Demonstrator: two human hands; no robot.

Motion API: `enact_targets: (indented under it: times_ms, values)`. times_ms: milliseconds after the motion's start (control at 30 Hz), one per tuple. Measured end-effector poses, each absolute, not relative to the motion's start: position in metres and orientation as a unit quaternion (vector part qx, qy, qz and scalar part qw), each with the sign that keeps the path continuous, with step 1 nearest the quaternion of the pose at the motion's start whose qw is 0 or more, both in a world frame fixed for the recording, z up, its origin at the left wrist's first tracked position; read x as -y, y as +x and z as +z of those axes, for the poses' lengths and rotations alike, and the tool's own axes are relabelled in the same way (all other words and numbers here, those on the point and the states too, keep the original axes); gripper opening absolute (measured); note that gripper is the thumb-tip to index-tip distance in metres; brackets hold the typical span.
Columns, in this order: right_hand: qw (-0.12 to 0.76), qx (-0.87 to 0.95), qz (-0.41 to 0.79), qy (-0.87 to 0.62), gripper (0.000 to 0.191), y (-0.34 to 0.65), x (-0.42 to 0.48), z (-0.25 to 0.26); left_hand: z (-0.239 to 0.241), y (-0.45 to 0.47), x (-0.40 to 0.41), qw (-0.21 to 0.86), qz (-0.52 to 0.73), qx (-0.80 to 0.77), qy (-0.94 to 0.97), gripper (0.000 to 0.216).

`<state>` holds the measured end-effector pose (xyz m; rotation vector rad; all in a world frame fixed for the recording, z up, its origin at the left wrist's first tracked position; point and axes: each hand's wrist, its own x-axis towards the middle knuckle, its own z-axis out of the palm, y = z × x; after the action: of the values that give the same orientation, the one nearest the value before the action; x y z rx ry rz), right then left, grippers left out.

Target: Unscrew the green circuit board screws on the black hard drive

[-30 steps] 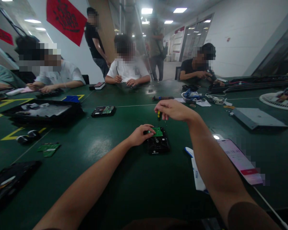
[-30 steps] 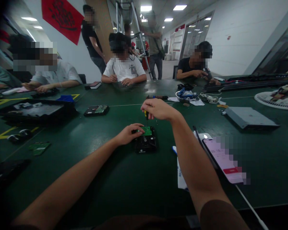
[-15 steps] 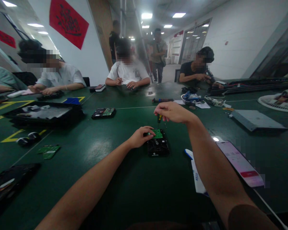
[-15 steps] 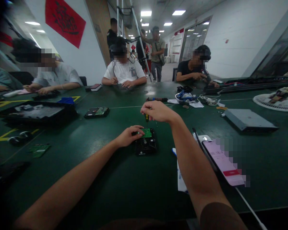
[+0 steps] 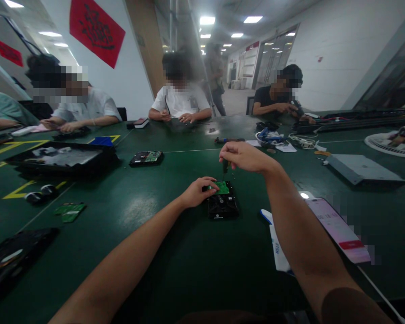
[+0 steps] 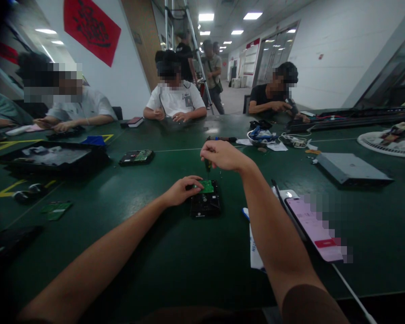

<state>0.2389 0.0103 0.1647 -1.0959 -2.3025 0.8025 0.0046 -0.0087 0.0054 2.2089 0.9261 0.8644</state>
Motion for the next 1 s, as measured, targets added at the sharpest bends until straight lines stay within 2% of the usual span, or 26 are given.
enact_targets:
  times_ms: [200,400,500,767,1000]
  values:
    - [0.222,0.823,0.371,-0.369,0.032,0.2391,-0.0121,0.1607,0.0048,0.0048,0.0087,0.294,0.332,-0.35,0.825,0.016]
    - [0.231,0.839,0.279,-0.405,0.028,0.2396,-0.0118,0.1629,0.0066,0.0054,0.0099,0.297,0.331,-0.347,0.826,0.016]
    - [0.246,0.829,0.276,-0.419,0.023,0.2384,-0.0134,0.1618,0.0065,0.0053,0.0099,0.291,0.33,-0.346,0.829,0.016]
    - [0.232,0.814,0.386,-0.366,0.032,0.2401,-0.0151,0.1589,0.0056,0.0044,0.0095,0.283,0.328,-0.346,0.832,0.016]
    - [0.246,0.837,0.244,-0.424,0.023,0.2385,-0.0127,0.1634,0.0055,0.0047,0.0087,0.282,0.328,-0.341,0.835,0.016]
